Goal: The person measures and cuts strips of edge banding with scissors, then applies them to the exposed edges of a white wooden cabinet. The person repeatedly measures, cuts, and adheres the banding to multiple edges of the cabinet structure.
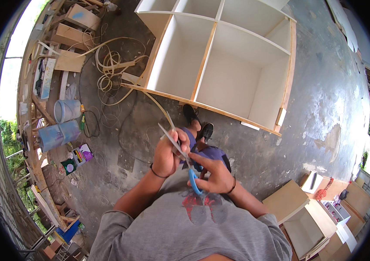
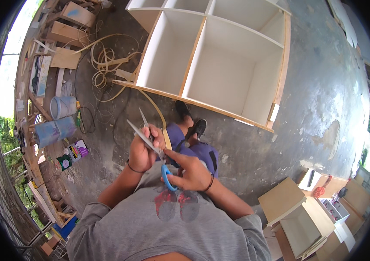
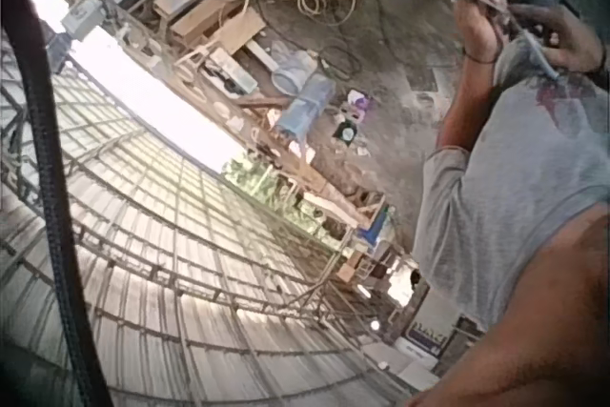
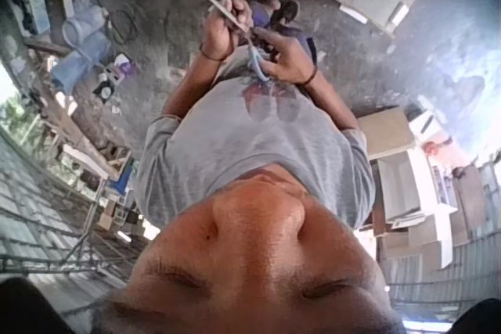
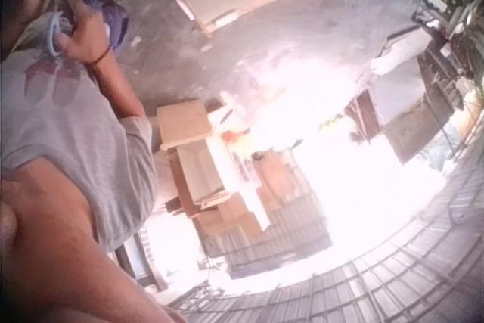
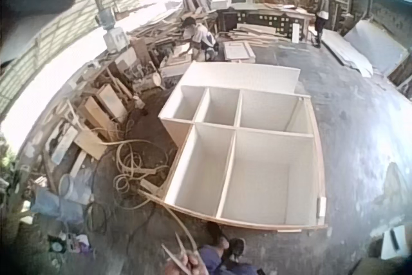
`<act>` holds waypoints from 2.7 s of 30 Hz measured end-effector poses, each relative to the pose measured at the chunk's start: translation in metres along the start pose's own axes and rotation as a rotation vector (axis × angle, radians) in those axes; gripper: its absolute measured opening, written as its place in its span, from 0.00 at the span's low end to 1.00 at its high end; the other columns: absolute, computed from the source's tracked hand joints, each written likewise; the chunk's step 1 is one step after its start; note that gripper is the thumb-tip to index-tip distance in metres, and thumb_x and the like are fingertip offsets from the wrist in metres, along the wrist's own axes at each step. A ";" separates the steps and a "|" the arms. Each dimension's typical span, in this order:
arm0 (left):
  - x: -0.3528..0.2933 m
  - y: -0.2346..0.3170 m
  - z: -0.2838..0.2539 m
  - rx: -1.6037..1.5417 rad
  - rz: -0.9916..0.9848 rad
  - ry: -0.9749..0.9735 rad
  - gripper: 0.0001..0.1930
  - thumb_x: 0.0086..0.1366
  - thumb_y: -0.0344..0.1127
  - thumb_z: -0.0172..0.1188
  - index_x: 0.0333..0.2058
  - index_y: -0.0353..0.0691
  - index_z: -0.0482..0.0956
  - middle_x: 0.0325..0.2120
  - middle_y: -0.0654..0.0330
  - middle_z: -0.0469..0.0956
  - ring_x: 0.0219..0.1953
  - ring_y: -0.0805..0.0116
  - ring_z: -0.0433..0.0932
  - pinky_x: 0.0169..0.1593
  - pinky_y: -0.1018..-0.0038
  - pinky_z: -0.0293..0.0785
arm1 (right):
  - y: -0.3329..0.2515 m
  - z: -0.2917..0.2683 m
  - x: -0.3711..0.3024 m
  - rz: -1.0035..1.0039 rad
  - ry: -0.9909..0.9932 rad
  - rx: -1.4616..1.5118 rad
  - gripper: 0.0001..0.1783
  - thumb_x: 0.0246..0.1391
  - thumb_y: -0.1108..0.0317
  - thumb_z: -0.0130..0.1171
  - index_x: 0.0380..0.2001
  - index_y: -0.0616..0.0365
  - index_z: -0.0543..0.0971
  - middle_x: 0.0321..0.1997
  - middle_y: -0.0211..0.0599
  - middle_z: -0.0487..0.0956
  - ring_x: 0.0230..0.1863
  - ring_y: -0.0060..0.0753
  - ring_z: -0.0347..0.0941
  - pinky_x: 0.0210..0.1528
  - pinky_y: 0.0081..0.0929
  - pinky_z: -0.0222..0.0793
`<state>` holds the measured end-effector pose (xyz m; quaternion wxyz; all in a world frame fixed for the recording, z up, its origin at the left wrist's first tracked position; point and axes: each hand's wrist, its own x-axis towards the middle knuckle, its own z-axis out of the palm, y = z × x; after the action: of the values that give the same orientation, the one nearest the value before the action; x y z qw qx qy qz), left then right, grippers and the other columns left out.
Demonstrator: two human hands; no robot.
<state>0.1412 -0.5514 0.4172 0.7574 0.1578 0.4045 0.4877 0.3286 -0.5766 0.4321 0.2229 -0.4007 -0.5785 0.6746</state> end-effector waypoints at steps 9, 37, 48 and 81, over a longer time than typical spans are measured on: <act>0.098 -0.015 -0.090 -0.381 -0.130 0.136 0.19 0.74 0.51 0.39 0.36 0.44 0.71 0.20 0.69 0.62 0.21 0.76 0.54 0.28 0.76 0.53 | 0.142 0.009 0.081 0.221 0.554 0.733 0.19 0.63 0.67 0.53 0.54 0.66 0.71 0.48 0.39 0.78 0.46 0.27 0.76 0.45 0.23 0.74; 0.215 -0.051 -0.195 0.474 -0.150 0.425 0.18 0.59 0.36 0.67 0.45 0.36 0.75 0.30 0.68 0.73 0.24 0.85 0.63 0.28 0.85 0.60 | 0.140 -0.230 0.237 0.332 -0.477 -0.791 0.16 0.57 0.52 0.56 0.40 0.49 0.83 0.23 0.41 0.80 0.27 0.48 0.76 0.33 0.42 0.71; 0.353 -0.068 -0.186 1.090 -0.259 -0.104 0.14 0.62 0.39 0.63 0.39 0.34 0.77 0.24 0.68 0.74 0.27 0.80 0.68 0.35 0.79 0.69 | 0.173 -0.217 0.407 0.148 -0.798 -1.079 0.10 0.49 0.61 0.60 0.23 0.57 0.82 0.23 0.42 0.79 0.30 0.47 0.77 0.35 0.41 0.72; 0.208 -0.155 -0.213 0.549 -0.237 0.686 0.08 0.68 0.35 0.53 0.38 0.36 0.75 0.31 0.62 0.81 0.29 0.82 0.73 0.33 0.84 0.66 | 0.253 -0.177 0.422 -0.107 -0.765 -1.292 0.08 0.52 0.60 0.63 0.30 0.53 0.80 0.30 0.31 0.77 0.37 0.36 0.74 0.45 0.36 0.62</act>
<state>0.1135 -0.4777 0.0903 0.5603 0.1348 0.7616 0.2963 0.2666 -0.2057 0.0687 -0.2404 -0.1608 -0.9151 0.2811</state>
